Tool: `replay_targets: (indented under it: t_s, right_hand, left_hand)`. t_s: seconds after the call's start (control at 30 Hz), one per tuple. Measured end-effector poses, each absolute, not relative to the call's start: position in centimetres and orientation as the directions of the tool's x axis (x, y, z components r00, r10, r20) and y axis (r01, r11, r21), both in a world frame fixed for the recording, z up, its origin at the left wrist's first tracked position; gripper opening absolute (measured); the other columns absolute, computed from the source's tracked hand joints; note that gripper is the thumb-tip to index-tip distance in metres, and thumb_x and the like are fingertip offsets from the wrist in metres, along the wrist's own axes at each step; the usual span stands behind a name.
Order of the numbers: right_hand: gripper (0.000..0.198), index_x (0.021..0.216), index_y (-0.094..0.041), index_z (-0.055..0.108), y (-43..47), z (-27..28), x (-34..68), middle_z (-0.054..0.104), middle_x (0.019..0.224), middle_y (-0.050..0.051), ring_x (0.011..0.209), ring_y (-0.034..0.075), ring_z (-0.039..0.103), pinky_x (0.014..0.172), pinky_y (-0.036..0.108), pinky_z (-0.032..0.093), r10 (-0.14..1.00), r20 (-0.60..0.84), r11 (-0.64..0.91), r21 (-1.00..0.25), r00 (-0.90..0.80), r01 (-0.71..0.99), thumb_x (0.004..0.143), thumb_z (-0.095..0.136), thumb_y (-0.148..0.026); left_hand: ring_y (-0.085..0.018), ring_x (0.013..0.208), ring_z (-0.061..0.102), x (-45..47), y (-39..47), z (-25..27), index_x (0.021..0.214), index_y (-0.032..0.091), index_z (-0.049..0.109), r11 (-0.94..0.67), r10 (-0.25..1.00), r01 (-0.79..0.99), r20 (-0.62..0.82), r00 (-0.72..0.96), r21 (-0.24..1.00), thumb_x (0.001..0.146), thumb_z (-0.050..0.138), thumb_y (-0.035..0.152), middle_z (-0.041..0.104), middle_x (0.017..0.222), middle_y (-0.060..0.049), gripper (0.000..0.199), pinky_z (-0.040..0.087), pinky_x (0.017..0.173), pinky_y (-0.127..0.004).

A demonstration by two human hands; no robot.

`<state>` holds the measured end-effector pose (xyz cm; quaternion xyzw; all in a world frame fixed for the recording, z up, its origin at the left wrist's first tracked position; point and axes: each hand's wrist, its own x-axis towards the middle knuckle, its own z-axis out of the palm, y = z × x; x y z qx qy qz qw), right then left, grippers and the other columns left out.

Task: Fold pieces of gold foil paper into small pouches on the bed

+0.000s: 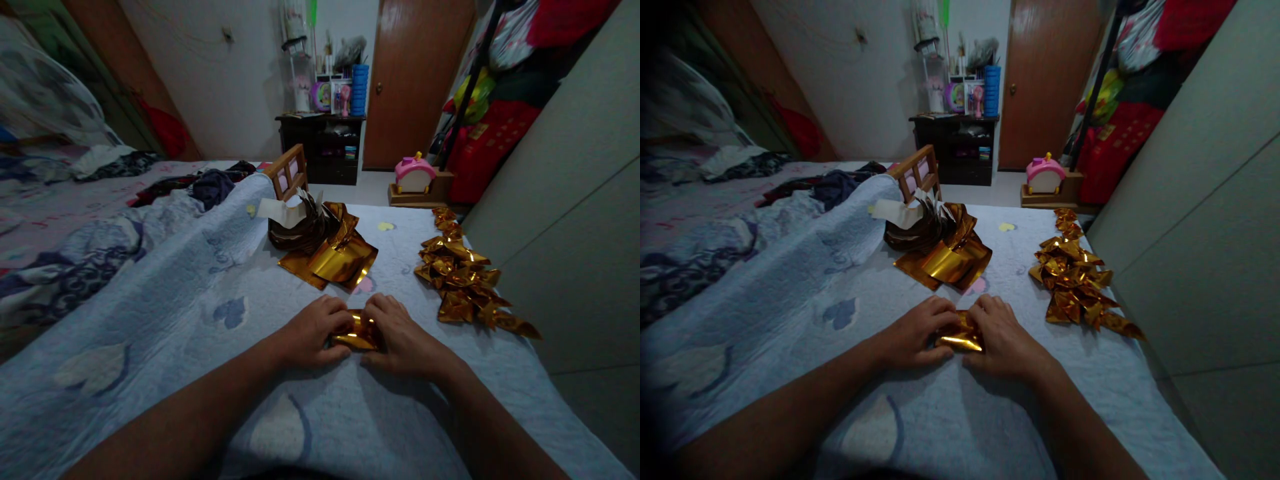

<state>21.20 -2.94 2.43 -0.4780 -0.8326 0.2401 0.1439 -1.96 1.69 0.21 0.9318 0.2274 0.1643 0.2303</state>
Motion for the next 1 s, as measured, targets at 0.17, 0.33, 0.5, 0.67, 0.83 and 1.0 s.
replay_targets:
  t_s: [0.17,0.33,0.5,0.67,0.83,1.0]
  right_hand:
    - [0.018,0.093,-0.018,0.059,-2.7,1.0,20.8,0.058,0.099,0.007,0.094,0.024,0.05,0.083,0.036,0.041,0.843,0.082,0.493,-0.511,-0.531,0.704,0.078,0.064,-0.009]
    - [0.01,0.094,-0.016,0.067,-2.4,0.6,20.4,0.063,0.091,0.007,0.087,0.021,0.053,0.081,0.035,0.039,0.818,0.179,0.556,-0.492,-0.547,0.67,0.089,0.062,-0.01]
    - [0.017,0.094,-0.019,0.072,-2.3,0.5,20.1,0.064,0.085,0.006,0.082,0.02,0.054,0.078,0.035,0.038,0.772,0.298,0.632,-0.447,-0.561,0.633,0.099,0.057,-0.022]
    - [0.023,0.097,-0.019,0.074,-2.3,0.5,20.4,0.064,0.084,0.006,0.082,0.021,0.054,0.076,0.036,0.039,0.779,0.335,0.627,-0.424,-0.53,0.653,0.102,0.053,-0.026]
    - [0.024,0.103,-0.02,0.074,-2.4,0.6,20.0,0.066,0.09,0.007,0.086,0.021,0.054,0.079,0.037,0.041,0.773,0.369,0.635,-0.445,-0.516,0.631,0.103,0.05,-0.026]
    - [0.024,0.101,-0.019,0.073,-2.3,0.8,20.0,0.065,0.086,0.007,0.085,0.022,0.052,0.078,0.037,0.041,0.756,0.391,0.654,-0.424,-0.525,0.627,0.103,0.05,-0.026]
  left_hand:
    - [-0.021,0.091,0.061,-2.1,1.7,-0.2,0.108,0.018,0.069,-0.86,0.426,0.262,0.336,0.84,0.437,0.095,0.056,0.022,0.069,0.101,-0.009,0.019,0.049,0.082,-0.034]
    - [-0.019,0.076,0.061,-1.7,1.8,-0.6,0.097,0.016,0.07,-0.917,0.384,0.269,0.47,0.795,0.295,0.102,0.048,0.022,0.071,0.086,-0.007,0.023,0.047,0.069,-0.031]
    - [-0.017,0.071,0.06,-1.7,1.8,-0.8,0.092,0.016,0.071,-0.913,0.408,0.317,0.534,0.741,0.257,0.104,0.048,0.028,0.07,0.078,-0.006,0.029,0.048,0.066,-0.03]
    - [-0.016,0.074,0.063,-2.1,1.9,-0.7,0.095,0.017,0.074,-0.873,0.487,0.361,0.55,0.679,0.328,0.102,0.052,0.029,0.07,0.08,-0.006,0.026,0.052,0.068,-0.028]
    - [-0.015,0.077,0.068,-2.1,1.6,-0.8,0.103,0.018,0.074,-0.838,0.526,0.319,0.5,0.688,0.442,0.102,0.053,0.027,0.073,0.087,-0.006,0.023,0.055,0.07,-0.025]
    - [-0.015,0.075,0.069,-2.0,1.4,-0.2,0.101,0.016,0.074,-0.812,0.551,0.284,0.507,0.663,0.511,0.1,0.055,0.024,0.072,0.086,-0.006,0.02,0.054,0.069,-0.023]
